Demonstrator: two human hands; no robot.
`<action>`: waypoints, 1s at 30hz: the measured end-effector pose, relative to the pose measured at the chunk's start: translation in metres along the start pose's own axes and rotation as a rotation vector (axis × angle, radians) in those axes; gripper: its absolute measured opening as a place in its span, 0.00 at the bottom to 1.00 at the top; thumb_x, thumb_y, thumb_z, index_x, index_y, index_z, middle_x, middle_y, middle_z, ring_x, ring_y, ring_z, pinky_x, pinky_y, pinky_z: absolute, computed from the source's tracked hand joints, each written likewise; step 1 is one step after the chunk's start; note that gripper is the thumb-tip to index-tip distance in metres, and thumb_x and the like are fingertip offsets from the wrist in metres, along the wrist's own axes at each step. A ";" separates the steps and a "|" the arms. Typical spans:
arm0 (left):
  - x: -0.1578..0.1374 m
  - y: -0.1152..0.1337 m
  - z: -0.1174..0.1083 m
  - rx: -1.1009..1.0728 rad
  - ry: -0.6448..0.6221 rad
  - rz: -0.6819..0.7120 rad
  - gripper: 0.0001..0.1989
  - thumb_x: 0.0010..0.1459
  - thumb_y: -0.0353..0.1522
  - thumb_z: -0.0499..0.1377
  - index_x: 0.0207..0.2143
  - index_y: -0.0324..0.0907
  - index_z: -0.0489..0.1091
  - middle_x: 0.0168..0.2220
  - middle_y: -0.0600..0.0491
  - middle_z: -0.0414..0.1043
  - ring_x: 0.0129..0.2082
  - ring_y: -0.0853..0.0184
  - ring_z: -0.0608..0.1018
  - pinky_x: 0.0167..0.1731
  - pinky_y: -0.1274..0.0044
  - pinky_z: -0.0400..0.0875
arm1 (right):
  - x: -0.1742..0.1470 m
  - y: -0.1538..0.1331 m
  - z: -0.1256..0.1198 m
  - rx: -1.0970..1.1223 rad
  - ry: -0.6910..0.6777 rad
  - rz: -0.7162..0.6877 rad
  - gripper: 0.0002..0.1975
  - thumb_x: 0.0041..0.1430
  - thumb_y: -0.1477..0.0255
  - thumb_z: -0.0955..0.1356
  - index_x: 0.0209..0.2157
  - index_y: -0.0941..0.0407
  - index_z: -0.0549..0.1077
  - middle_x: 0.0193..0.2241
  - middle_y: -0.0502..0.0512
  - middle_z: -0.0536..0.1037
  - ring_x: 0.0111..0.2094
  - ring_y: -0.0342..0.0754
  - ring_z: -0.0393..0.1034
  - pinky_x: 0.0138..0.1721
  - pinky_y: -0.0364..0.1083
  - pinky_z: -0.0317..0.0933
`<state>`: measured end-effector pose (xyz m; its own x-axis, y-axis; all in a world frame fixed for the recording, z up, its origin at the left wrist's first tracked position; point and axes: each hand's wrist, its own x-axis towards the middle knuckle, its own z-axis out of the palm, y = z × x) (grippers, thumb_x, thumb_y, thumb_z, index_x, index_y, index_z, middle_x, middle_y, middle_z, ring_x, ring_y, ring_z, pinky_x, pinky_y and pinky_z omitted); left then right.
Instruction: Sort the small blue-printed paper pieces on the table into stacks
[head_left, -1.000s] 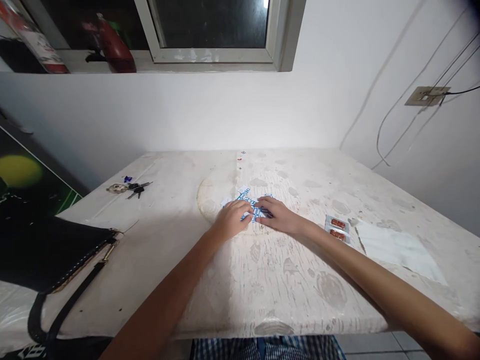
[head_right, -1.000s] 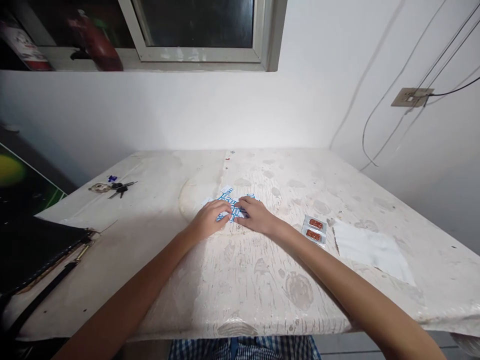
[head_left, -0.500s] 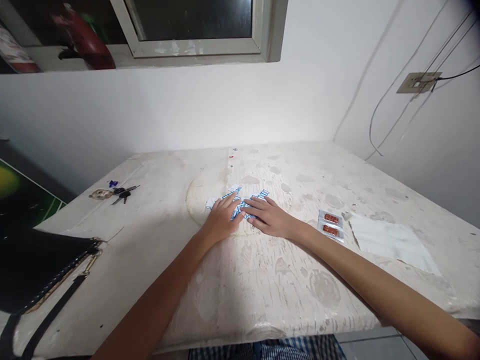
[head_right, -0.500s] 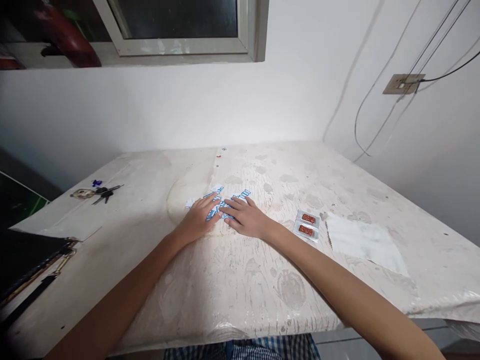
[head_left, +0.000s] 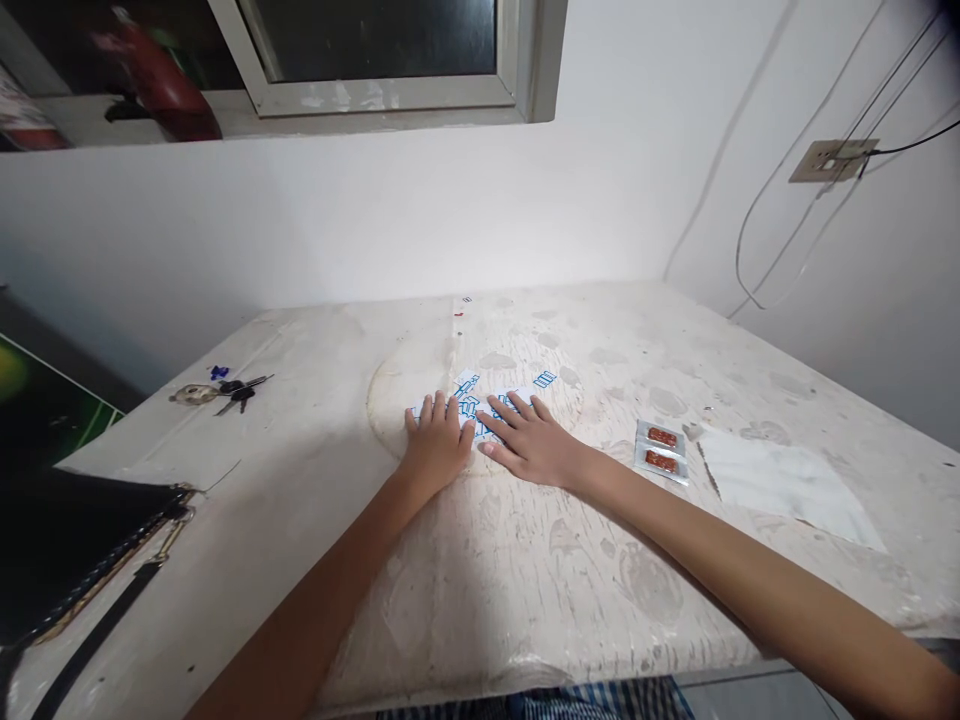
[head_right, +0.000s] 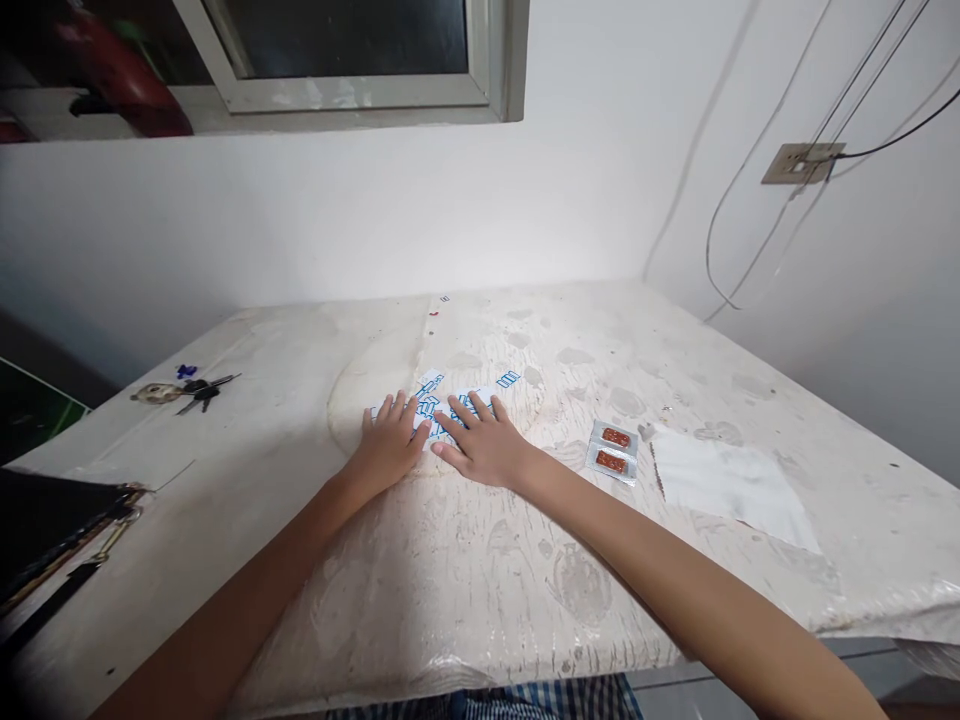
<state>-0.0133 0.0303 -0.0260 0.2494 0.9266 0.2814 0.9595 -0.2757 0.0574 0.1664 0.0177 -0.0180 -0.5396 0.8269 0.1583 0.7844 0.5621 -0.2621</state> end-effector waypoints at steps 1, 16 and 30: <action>0.002 -0.001 0.000 -0.030 -0.019 0.025 0.23 0.59 0.36 0.45 0.54 0.34 0.57 0.58 0.36 0.52 0.59 0.49 0.54 0.52 0.52 0.48 | 0.002 -0.001 -0.001 0.016 -0.014 0.008 0.29 0.60 0.53 0.50 0.60 0.48 0.51 0.62 0.54 0.48 0.61 0.60 0.36 0.56 0.64 0.33; 0.013 -0.021 -0.013 -0.502 0.194 0.133 0.18 0.53 0.40 0.54 0.44 0.42 0.63 0.55 0.47 0.54 0.55 0.62 0.61 0.53 0.70 0.58 | 0.008 0.040 -0.011 0.240 0.309 0.009 0.25 0.57 0.71 0.58 0.57 0.57 0.52 0.53 0.62 0.62 0.53 0.52 0.56 0.51 0.53 0.53; 0.011 -0.022 -0.007 -0.438 0.118 0.209 0.11 0.48 0.39 0.59 0.34 0.43 0.68 0.41 0.51 0.66 0.44 0.63 0.68 0.46 0.70 0.63 | 0.010 0.045 -0.001 0.111 0.258 -0.025 0.12 0.56 0.70 0.60 0.41 0.55 0.68 0.45 0.59 0.68 0.49 0.52 0.59 0.50 0.53 0.51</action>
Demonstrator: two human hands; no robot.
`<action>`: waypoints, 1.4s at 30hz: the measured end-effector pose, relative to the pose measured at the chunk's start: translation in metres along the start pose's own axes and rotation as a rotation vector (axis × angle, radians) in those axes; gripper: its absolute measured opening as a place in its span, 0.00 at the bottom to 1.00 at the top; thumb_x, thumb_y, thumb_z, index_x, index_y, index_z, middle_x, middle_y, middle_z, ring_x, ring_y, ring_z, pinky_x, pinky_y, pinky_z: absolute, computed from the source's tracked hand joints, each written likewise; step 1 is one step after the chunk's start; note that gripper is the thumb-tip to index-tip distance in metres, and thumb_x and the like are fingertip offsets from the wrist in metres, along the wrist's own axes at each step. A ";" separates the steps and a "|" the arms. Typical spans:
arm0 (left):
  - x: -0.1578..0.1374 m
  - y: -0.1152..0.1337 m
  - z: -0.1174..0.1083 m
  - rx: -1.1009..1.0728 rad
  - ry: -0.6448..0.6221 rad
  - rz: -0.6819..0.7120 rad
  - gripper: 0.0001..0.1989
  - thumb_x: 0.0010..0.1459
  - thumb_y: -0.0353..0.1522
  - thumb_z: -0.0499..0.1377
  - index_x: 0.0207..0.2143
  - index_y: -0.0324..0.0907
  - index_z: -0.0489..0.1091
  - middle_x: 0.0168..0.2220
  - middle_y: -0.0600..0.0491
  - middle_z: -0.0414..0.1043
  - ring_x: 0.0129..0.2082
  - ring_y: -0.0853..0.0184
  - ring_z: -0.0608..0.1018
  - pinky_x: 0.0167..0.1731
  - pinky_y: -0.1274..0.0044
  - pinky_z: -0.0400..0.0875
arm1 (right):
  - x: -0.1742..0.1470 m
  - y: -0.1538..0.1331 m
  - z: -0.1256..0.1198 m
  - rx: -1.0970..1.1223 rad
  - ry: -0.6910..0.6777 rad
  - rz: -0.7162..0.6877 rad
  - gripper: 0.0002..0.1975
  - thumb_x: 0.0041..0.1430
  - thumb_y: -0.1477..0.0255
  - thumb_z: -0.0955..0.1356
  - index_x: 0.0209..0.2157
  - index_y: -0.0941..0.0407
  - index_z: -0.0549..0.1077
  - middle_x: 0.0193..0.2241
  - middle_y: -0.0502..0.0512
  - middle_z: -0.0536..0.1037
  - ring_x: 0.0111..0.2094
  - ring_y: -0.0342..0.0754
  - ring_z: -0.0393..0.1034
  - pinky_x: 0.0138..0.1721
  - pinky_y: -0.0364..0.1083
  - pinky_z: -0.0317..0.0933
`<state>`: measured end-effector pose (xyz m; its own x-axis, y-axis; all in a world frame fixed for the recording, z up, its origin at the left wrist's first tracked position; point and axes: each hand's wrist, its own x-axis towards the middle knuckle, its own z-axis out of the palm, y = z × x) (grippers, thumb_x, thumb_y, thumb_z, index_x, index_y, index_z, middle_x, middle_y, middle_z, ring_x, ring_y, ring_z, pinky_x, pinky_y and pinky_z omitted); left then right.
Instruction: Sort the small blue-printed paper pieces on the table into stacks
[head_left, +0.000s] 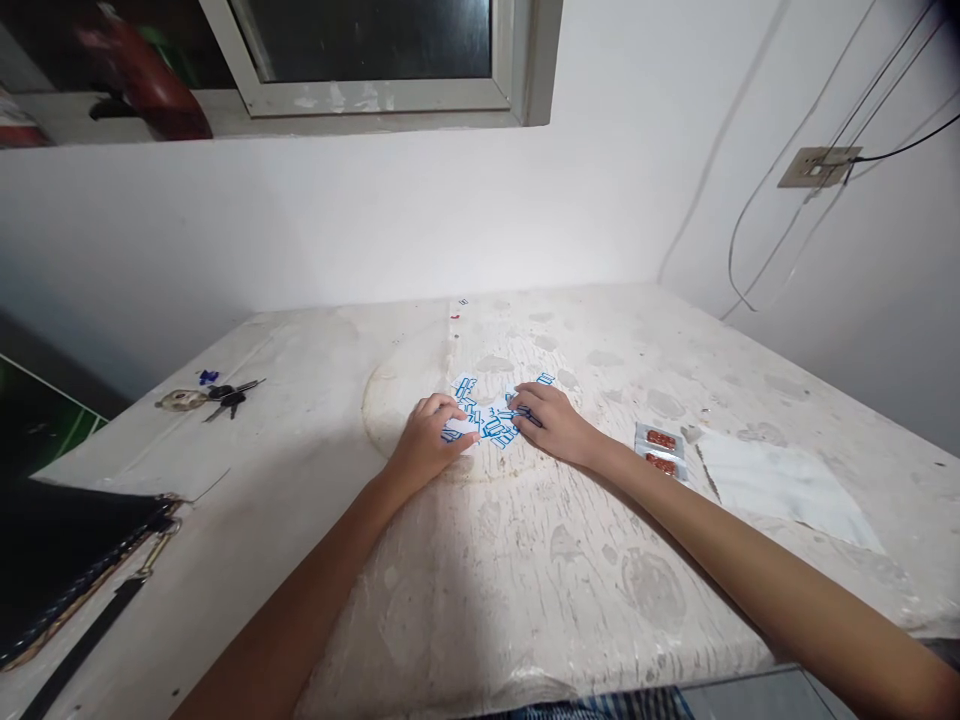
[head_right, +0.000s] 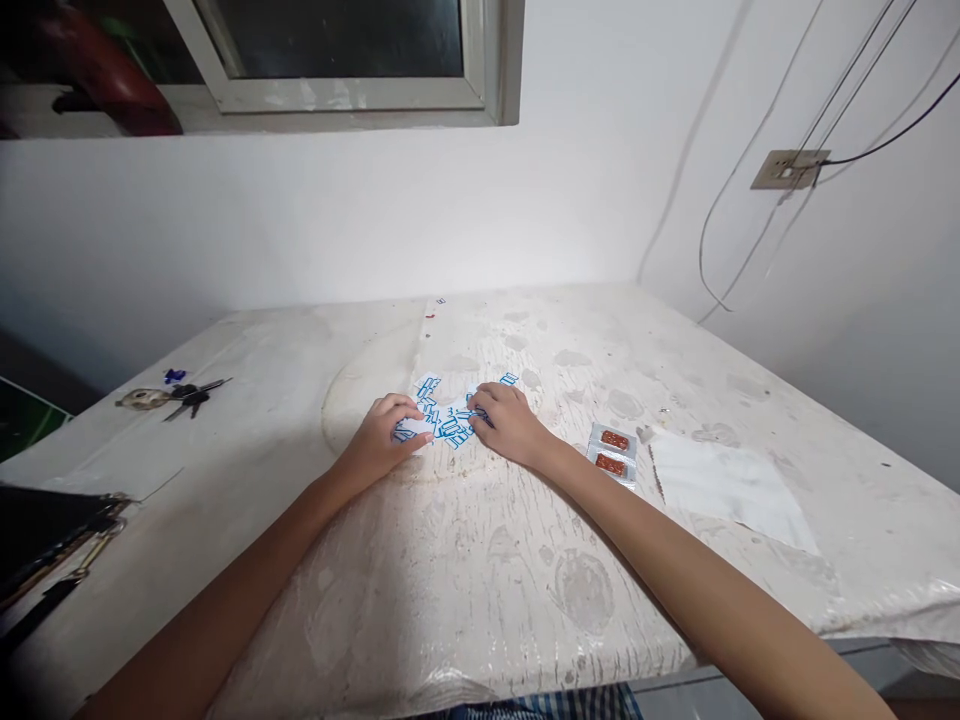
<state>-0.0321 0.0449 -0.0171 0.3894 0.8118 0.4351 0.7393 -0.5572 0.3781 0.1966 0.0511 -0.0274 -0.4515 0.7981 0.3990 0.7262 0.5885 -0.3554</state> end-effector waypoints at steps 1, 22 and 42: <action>0.000 0.002 -0.001 0.000 -0.007 -0.007 0.11 0.49 0.39 0.58 0.34 0.44 0.68 0.39 0.52 0.67 0.43 0.63 0.68 0.45 0.70 0.63 | 0.000 0.000 0.000 -0.004 0.000 0.001 0.12 0.56 0.70 0.60 0.41 0.55 0.68 0.45 0.59 0.68 0.49 0.52 0.59 0.50 0.53 0.51; 0.002 0.025 -0.010 0.214 -0.055 -0.080 0.09 0.54 0.36 0.51 0.29 0.46 0.71 0.34 0.55 0.72 0.37 0.65 0.70 0.39 0.71 0.58 | -0.004 -0.018 -0.007 -0.182 0.013 0.023 0.12 0.58 0.71 0.58 0.41 0.56 0.67 0.49 0.63 0.63 0.53 0.57 0.51 0.52 0.58 0.43; 0.001 0.041 -0.019 -0.254 -0.264 -0.104 0.13 0.57 0.39 0.47 0.29 0.41 0.65 0.22 0.59 0.67 0.22 0.73 0.67 0.23 0.80 0.58 | 0.001 -0.041 -0.009 1.145 -0.033 0.369 0.10 0.48 0.70 0.66 0.34 0.60 0.70 0.18 0.45 0.62 0.17 0.37 0.52 0.18 0.39 0.46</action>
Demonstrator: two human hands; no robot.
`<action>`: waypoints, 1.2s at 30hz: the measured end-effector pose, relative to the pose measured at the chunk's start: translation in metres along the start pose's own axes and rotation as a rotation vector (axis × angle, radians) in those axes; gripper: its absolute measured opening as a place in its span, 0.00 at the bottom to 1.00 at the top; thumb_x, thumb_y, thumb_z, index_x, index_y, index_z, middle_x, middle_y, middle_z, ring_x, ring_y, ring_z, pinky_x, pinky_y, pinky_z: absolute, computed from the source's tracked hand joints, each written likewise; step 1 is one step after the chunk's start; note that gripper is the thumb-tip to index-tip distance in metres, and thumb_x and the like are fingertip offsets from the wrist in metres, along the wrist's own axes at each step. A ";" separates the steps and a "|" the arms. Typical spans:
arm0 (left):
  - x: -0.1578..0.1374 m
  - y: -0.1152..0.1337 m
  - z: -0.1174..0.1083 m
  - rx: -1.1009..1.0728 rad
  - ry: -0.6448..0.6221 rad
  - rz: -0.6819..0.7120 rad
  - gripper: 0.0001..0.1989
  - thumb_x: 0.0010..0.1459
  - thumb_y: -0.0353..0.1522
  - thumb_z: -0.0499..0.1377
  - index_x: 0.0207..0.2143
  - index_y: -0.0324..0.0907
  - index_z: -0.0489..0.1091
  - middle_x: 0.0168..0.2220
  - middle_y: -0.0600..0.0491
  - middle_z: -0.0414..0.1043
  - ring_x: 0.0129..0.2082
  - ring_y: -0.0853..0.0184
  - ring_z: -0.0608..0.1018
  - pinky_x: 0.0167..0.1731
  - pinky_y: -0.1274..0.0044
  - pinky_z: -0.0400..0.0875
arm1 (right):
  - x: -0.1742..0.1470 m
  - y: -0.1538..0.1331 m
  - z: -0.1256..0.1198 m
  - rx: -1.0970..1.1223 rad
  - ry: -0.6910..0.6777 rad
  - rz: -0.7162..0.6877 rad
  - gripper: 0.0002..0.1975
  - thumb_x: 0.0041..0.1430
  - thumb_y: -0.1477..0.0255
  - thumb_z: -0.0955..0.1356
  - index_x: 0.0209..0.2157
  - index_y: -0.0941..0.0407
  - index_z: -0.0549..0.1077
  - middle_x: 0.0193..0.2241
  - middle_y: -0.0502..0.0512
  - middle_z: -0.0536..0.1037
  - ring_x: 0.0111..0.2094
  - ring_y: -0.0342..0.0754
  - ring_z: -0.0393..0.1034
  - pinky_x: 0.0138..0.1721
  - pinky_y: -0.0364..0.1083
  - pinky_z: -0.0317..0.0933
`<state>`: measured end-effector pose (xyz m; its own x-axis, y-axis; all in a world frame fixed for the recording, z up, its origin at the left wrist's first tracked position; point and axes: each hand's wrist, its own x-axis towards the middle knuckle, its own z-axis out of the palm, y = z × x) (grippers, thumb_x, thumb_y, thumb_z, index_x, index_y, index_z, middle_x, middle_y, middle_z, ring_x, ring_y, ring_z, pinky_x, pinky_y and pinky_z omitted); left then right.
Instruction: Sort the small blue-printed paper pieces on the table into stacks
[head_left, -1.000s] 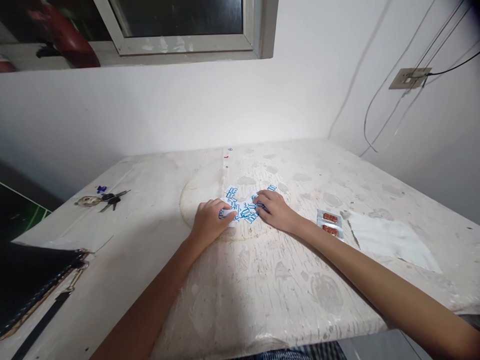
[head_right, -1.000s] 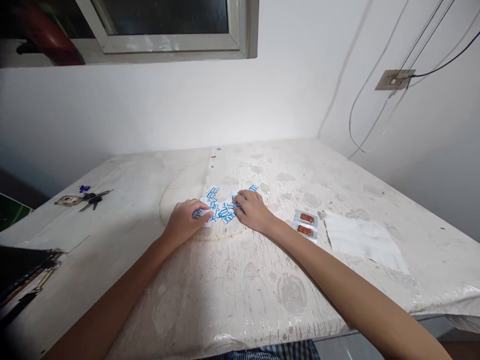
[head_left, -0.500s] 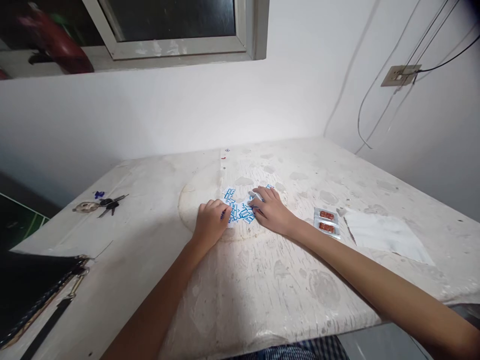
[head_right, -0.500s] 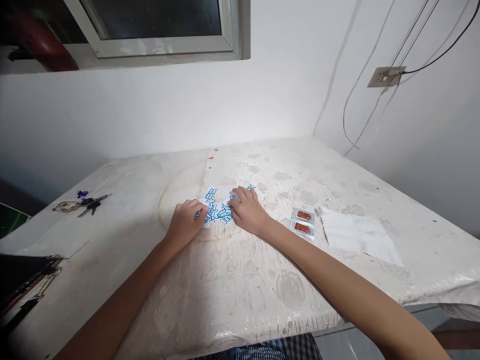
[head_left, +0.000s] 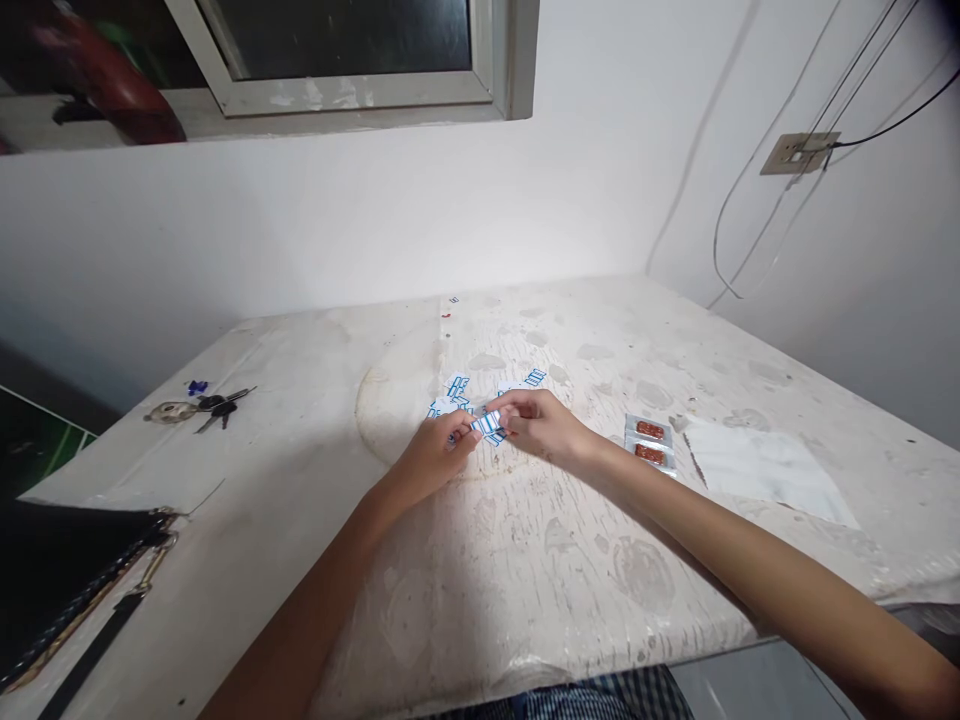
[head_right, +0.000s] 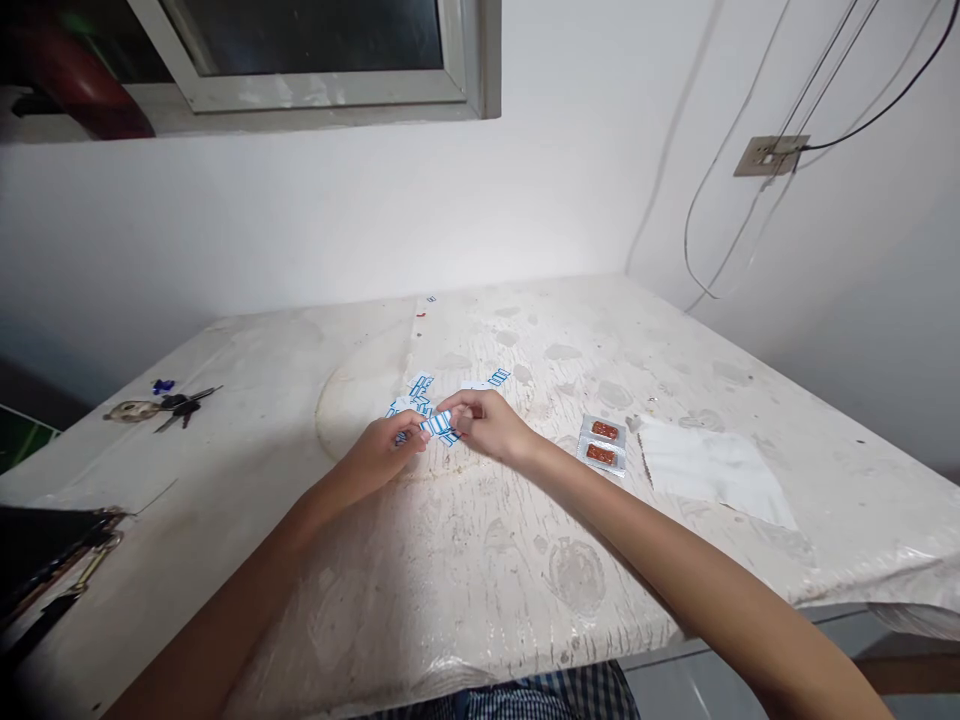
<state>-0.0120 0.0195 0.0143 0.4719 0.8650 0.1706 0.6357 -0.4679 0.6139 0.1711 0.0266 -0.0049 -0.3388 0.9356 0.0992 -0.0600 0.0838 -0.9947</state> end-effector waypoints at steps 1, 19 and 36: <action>0.000 -0.002 0.000 0.002 0.011 -0.010 0.12 0.56 0.38 0.48 0.29 0.41 0.66 0.23 0.58 0.67 0.23 0.72 0.67 0.24 0.80 0.58 | 0.000 0.000 -0.002 -0.012 -0.008 0.014 0.10 0.48 0.70 0.66 0.33 0.60 0.70 0.17 0.45 0.62 0.17 0.37 0.52 0.18 0.39 0.46; -0.008 0.000 0.001 0.265 -0.021 0.101 0.08 0.51 0.32 0.54 0.21 0.42 0.66 0.24 0.57 0.68 0.31 0.68 0.69 0.36 0.74 0.60 | -0.010 -0.013 -0.014 -0.734 -0.126 -0.148 0.08 0.49 0.77 0.63 0.33 0.59 0.72 0.25 0.51 0.69 0.24 0.40 0.60 0.27 0.42 0.56; -0.011 0.001 0.000 0.342 -0.050 0.172 0.08 0.53 0.30 0.52 0.22 0.42 0.67 0.24 0.56 0.69 0.32 0.67 0.68 0.36 0.72 0.58 | -0.017 -0.034 -0.023 -0.879 -0.367 -0.164 0.13 0.46 0.83 0.60 0.28 0.57 0.73 0.26 0.52 0.70 0.27 0.42 0.61 0.27 0.42 0.54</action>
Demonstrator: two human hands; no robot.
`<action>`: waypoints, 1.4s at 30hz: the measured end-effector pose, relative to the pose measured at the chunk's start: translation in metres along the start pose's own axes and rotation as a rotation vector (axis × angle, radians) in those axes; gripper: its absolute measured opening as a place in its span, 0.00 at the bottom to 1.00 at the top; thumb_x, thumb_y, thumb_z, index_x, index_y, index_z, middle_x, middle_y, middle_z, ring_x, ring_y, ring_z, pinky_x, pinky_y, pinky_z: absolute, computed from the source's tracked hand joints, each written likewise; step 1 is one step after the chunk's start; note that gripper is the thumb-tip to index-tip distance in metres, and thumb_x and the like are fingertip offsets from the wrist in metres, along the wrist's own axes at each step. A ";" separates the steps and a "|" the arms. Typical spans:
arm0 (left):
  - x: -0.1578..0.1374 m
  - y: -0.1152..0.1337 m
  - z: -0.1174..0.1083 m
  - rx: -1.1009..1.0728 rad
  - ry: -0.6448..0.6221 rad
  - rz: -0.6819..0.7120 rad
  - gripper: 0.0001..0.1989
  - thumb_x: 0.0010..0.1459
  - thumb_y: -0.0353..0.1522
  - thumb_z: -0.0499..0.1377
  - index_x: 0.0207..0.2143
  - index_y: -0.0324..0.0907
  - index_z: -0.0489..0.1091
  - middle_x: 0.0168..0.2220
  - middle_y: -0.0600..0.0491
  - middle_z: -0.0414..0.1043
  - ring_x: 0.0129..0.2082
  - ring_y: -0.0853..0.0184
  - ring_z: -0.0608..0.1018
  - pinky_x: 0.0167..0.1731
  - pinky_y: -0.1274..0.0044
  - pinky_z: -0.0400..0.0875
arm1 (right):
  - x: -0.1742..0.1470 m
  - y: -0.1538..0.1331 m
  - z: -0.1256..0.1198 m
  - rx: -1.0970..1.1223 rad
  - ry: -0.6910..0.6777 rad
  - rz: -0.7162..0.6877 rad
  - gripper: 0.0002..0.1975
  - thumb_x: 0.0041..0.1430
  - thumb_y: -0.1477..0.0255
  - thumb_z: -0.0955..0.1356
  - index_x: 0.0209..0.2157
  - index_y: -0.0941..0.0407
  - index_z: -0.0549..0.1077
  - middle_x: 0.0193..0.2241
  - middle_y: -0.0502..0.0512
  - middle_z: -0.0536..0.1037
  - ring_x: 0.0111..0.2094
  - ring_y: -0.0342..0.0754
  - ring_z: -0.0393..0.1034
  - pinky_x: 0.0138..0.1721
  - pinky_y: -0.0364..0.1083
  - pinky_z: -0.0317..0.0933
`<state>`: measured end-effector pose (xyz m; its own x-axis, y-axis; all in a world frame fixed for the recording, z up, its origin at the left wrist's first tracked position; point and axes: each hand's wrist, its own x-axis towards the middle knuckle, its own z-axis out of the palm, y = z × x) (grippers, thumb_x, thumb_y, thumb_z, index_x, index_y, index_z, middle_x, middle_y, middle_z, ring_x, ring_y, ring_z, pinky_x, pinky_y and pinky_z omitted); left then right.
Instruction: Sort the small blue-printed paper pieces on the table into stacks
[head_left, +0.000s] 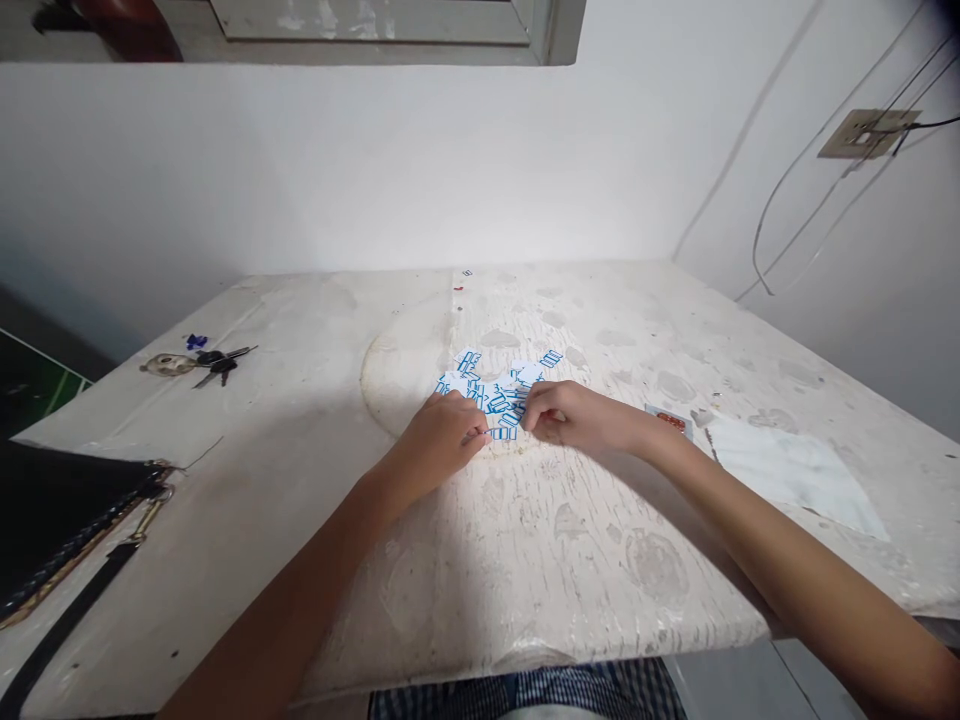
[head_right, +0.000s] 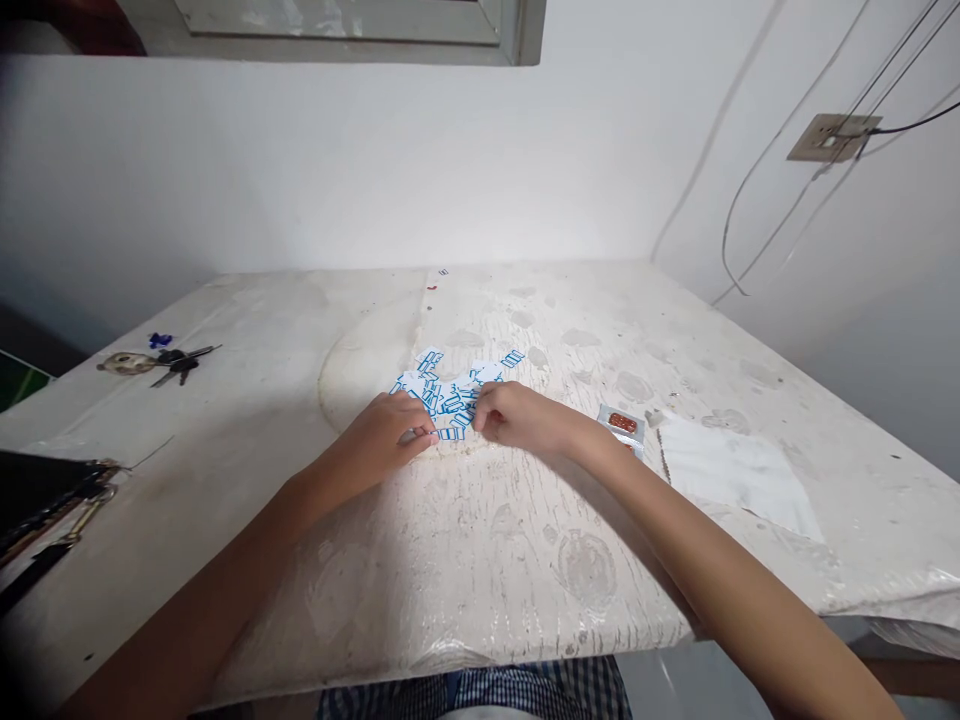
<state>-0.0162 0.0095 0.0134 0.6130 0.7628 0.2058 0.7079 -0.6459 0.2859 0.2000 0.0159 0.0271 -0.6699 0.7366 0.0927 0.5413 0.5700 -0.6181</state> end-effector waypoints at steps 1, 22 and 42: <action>0.000 0.000 0.000 -0.001 -0.002 0.004 0.08 0.53 0.30 0.52 0.22 0.42 0.67 0.24 0.56 0.69 0.32 0.67 0.68 0.36 0.73 0.58 | -0.001 0.000 0.000 -0.007 0.019 0.023 0.12 0.47 0.83 0.60 0.29 0.57 0.73 0.25 0.51 0.69 0.26 0.42 0.60 0.27 0.42 0.54; -0.001 0.004 -0.006 -0.004 -0.044 0.016 0.09 0.54 0.31 0.52 0.22 0.42 0.68 0.24 0.56 0.68 0.32 0.67 0.68 0.38 0.73 0.58 | -0.001 -0.005 0.007 -0.169 0.033 -0.040 0.16 0.53 0.82 0.60 0.40 0.56 0.71 0.30 0.54 0.65 0.28 0.42 0.59 0.30 0.42 0.53; 0.000 0.003 -0.006 -0.011 -0.058 -0.004 0.10 0.53 0.32 0.51 0.23 0.42 0.68 0.25 0.55 0.68 0.32 0.67 0.68 0.38 0.72 0.61 | 0.003 0.001 0.015 -0.255 0.000 -0.048 0.15 0.50 0.79 0.60 0.42 0.59 0.65 0.32 0.55 0.63 0.30 0.45 0.57 0.31 0.43 0.53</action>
<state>-0.0163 0.0080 0.0195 0.6299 0.7621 0.1501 0.7066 -0.6425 0.2965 0.1905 0.0133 0.0154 -0.6979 0.7064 0.1176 0.6192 0.6777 -0.3966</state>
